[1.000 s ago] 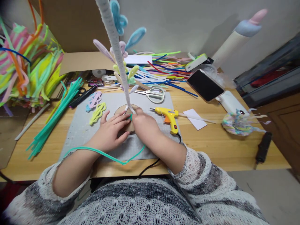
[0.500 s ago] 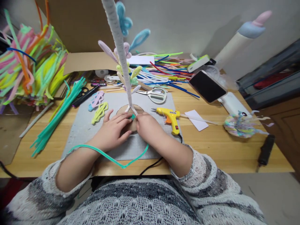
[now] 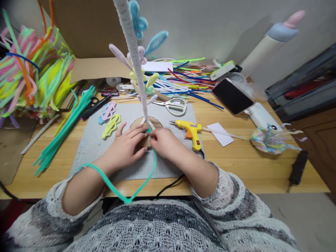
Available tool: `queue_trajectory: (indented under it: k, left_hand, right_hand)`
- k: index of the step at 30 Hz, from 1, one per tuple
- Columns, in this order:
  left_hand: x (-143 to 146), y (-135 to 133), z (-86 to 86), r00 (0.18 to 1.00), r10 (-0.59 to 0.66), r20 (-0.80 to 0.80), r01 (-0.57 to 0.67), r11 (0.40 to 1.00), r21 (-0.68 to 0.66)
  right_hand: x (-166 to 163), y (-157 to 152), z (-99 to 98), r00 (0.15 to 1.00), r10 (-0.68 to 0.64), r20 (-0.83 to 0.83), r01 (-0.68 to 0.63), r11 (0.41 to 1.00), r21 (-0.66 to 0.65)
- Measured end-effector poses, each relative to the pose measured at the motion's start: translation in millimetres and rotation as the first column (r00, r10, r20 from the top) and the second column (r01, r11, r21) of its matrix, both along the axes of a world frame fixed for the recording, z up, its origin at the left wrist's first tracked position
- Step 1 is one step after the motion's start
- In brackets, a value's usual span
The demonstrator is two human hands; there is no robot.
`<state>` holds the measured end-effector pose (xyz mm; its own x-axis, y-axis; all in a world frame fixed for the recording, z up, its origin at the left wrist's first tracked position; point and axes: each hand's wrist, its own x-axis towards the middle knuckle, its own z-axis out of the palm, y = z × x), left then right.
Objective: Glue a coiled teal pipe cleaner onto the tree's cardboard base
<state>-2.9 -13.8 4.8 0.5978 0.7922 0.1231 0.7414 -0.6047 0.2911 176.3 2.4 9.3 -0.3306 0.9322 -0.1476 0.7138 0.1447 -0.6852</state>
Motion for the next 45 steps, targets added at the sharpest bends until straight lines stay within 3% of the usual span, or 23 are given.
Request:
queue_trajectory:
  k: [4, 8, 16, 21, 26, 30, 32, 38, 45]
  left_hand:
    - [0, 1, -1.1, 1.000, -0.003, 0.004, 0.003, 1.000, -0.001]
    - [3, 0, -4.5, 1.000, -0.006, 0.004, 0.006, 1.000, 0.018]
    - [18, -7, -14.1, 0.998, 0.055, -0.033, -0.050, 0.988, 0.146]
    - [21, -7, -14.6, 0.997, 0.052, -0.058, -0.039, 0.980, 0.196]
    - [17, -5, -11.4, 0.998, 0.062, -0.029, -0.057, 0.985, 0.161]
    - [13, -2, -11.8, 0.999, 0.054, -0.009, -0.052, 0.989, 0.139]
    - [12, -1, -13.5, 0.999, 0.050, 0.002, -0.049, 0.988, 0.149]
    - [11, -1, -16.2, 0.999, 0.049, 0.012, -0.050, 0.986, 0.157]
    - [10, -2, -14.9, 0.998, 0.060, 0.037, -0.065, 0.989, 0.134]
  right_hand:
    - [4, 1, 0.5, 0.991, -0.031, -0.131, 0.005, 0.982, -0.191]
    - [9, 5, 0.2, 0.957, -0.128, -0.261, 0.007, 0.908, -0.420]
    - [10, 8, 1.6, 0.943, -0.205, -0.263, 0.053, 0.871, -0.489]
    - [12, 7, 2.5, 0.980, -0.103, -0.168, 0.031, 0.923, -0.383]
    - [12, 6, 3.9, 0.999, -0.022, -0.040, 0.021, 1.000, -0.020]
    - [10, 1, 9.4, 0.988, -0.118, 0.102, 0.087, 0.960, 0.265]
    - [9, -1, 10.9, 0.982, -0.096, 0.161, 0.034, 0.936, 0.351]
    - [6, -3, 9.9, 0.953, 0.065, 0.297, -0.189, 0.892, 0.411]
    - [2, -10, 12.8, 0.842, 0.173, 0.511, -0.409, 0.821, 0.397]
